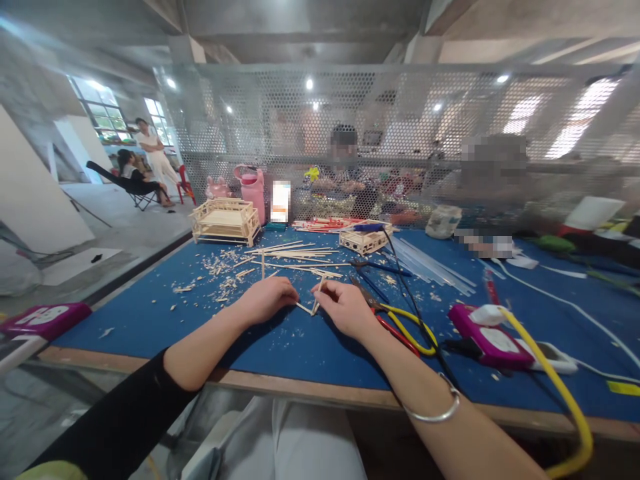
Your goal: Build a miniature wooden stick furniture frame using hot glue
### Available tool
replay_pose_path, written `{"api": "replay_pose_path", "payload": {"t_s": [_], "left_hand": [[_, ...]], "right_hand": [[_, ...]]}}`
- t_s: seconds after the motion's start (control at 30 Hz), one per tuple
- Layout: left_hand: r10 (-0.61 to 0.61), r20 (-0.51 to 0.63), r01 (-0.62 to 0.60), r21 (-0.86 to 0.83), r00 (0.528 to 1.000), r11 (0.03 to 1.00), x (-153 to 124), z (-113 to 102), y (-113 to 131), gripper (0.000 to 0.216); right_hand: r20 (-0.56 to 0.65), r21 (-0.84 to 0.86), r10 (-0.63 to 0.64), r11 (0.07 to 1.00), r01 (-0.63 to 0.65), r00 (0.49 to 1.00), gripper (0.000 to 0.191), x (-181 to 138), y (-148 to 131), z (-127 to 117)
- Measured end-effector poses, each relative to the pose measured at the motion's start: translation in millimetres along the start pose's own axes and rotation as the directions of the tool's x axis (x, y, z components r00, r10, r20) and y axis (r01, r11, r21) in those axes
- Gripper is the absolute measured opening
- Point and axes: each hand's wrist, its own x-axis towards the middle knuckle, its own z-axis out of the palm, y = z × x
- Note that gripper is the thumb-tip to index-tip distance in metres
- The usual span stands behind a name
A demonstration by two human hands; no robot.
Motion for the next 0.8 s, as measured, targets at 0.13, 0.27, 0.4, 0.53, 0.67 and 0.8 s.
{"api": "replay_pose_path", "payload": {"t_s": [0.13,0.27,0.4,0.53,0.67,0.8], "left_hand": [[-0.028,-0.007,0.028,0.03,1.0,0.999,0.0,0.1,3.2,0.02],[-0.035,-0.017,0.036,0.043,0.999,0.998,0.2,2.3,3.3,0.021],[-0.034,-0.029,0.035,0.049,0.999,0.998,0.9,4.9,2.4,0.023],[-0.028,-0.03,0.029,0.046,0.999,0.998,1.2,5.0,2.2,0.022],[-0.03,-0.034,0.031,0.038,0.999,0.999,1.6,4.3,2.2,0.021],[-0.03,-0.041,0.031,0.028,0.999,0.999,2.1,4.7,1.5,0.021]], "right_hand": [[-0.007,-0.117,-0.073,0.991,0.072,0.997,0.025,1.7,4.0,-0.1],[0.012,-0.194,-0.123,0.973,0.123,0.992,0.027,2.0,7.6,-0.5],[0.036,-0.234,-0.157,0.959,0.162,0.987,0.027,1.7,8.0,-1.5],[0.054,-0.251,-0.182,0.949,0.189,0.982,0.026,1.3,6.9,-2.0],[0.063,-0.257,-0.202,0.943,0.212,0.977,0.025,0.1,6.9,-1.6],[0.07,-0.259,-0.219,0.938,0.23,0.973,0.024,-0.7,8.2,-1.6]]}}
